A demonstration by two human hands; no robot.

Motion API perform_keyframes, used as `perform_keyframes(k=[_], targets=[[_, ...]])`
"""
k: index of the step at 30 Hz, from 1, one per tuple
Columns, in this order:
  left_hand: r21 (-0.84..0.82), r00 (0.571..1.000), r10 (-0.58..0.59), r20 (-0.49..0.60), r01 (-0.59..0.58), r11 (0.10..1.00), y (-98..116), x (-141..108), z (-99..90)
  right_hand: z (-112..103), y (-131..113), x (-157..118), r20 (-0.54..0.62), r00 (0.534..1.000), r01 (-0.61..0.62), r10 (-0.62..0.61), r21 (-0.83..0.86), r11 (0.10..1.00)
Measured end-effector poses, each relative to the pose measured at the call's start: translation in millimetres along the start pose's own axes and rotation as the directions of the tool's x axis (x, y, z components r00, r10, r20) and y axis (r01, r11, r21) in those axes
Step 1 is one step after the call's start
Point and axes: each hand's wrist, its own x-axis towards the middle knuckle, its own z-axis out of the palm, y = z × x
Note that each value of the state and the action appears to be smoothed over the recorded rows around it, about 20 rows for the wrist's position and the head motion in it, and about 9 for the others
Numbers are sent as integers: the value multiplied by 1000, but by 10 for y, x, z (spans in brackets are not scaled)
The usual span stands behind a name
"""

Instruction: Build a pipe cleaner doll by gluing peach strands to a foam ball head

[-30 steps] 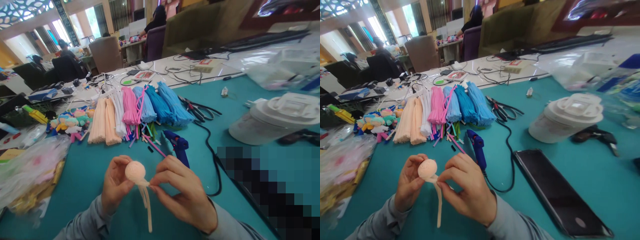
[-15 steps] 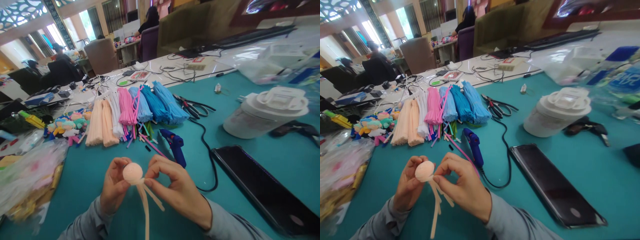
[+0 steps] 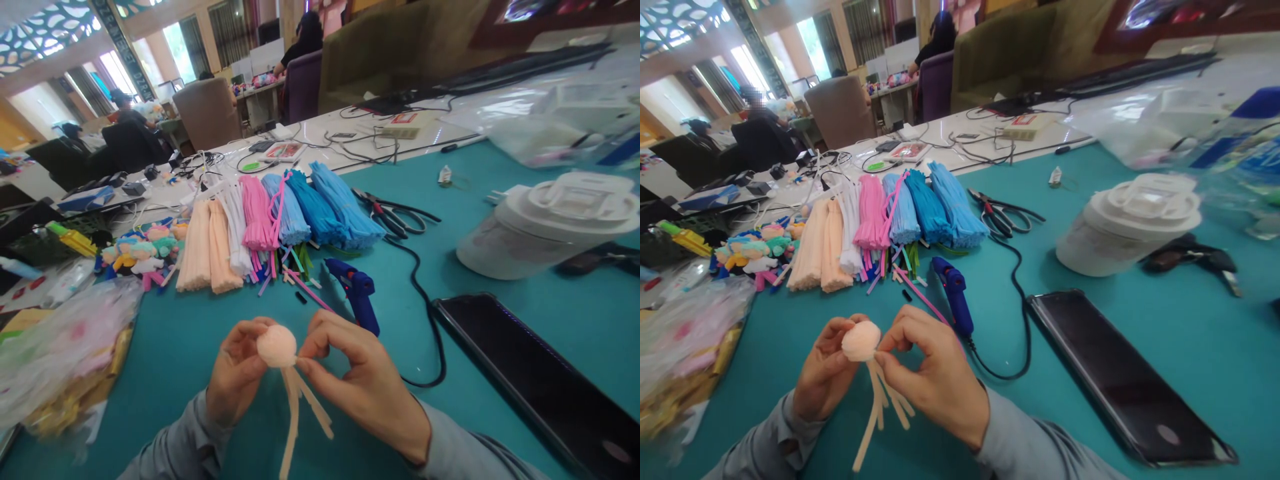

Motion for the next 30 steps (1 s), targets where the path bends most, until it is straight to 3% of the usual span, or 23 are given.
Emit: perform_keyframes(k=[12, 30], targets=[[-31, 987, 9, 163, -4, 1000, 33, 2, 33, 27, 33, -11, -16, 1000, 24, -24, -34, 999], [48, 995, 24, 98, -29, 998, -31, -5, 62, 106, 48, -13, 11, 999, 46, -45, -43, 998]])
